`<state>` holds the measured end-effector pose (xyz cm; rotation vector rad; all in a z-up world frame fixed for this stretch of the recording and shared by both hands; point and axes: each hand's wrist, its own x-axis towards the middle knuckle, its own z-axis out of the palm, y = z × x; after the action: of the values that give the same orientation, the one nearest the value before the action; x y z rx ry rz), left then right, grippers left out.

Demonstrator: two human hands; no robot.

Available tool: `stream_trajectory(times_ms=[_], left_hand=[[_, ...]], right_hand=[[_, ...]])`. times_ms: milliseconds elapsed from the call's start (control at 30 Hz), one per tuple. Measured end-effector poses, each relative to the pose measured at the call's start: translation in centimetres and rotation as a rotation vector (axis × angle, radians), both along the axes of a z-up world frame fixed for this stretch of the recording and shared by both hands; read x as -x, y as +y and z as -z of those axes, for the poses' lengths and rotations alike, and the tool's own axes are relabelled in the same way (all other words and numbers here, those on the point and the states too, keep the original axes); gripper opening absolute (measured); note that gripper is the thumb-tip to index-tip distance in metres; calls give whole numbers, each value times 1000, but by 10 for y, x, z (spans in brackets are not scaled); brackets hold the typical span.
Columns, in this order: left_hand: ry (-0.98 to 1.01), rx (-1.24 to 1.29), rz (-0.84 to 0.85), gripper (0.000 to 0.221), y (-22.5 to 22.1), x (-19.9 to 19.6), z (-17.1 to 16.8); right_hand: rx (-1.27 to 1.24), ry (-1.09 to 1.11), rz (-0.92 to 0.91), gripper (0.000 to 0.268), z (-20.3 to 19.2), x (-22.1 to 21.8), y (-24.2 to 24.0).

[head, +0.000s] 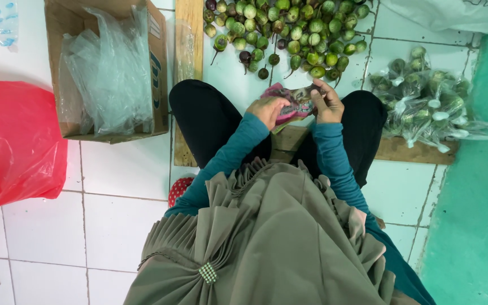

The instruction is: Bagging small green fruits into clear plastic bags and tying them with plastic strips

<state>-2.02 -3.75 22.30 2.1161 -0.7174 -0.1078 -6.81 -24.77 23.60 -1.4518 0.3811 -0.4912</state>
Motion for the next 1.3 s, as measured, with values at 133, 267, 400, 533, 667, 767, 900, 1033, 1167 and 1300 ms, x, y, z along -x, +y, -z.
stream_trajectory(times_ms=[133, 267, 400, 533, 667, 767, 900, 1033, 1167, 1300], left_hand=[[77, -86, -28, 24, -8, 9, -7], [379, -446, -3, 60, -21, 24, -21], [424, -382, -28, 25, -13, 8, -36], [414, -370, -91, 20, -1, -11, -70], [312, 3, -188, 17, -9, -25, -65], [291, 219, -236, 20, -18, -19, -68], [548, 478, -217, 39, -29, -3, -32], [573, 495, -24, 64, -17, 18, -28], [420, 248, -83, 45, -11, 33, -33], [542, 404, -4, 28, -11, 15, -36]], right_hand=[[-387, 174, 39, 26, -17, 5, 9], [-550, 197, 68, 25, -14, 6, 15], [-556, 178, 20, 26, -31, 6, 15], [-307, 208, -98, 25, -49, 11, 7], [-88, 179, -321, 41, -52, 19, 7], [-25, 205, -330, 15, -46, 25, 11], [-263, 184, -231, 23, -53, 20, 24], [-426, 155, -48, 25, -43, 15, 27], [-521, 135, 39, 26, -44, 15, 23], [-395, 147, 43, 27, -53, 18, 3]])
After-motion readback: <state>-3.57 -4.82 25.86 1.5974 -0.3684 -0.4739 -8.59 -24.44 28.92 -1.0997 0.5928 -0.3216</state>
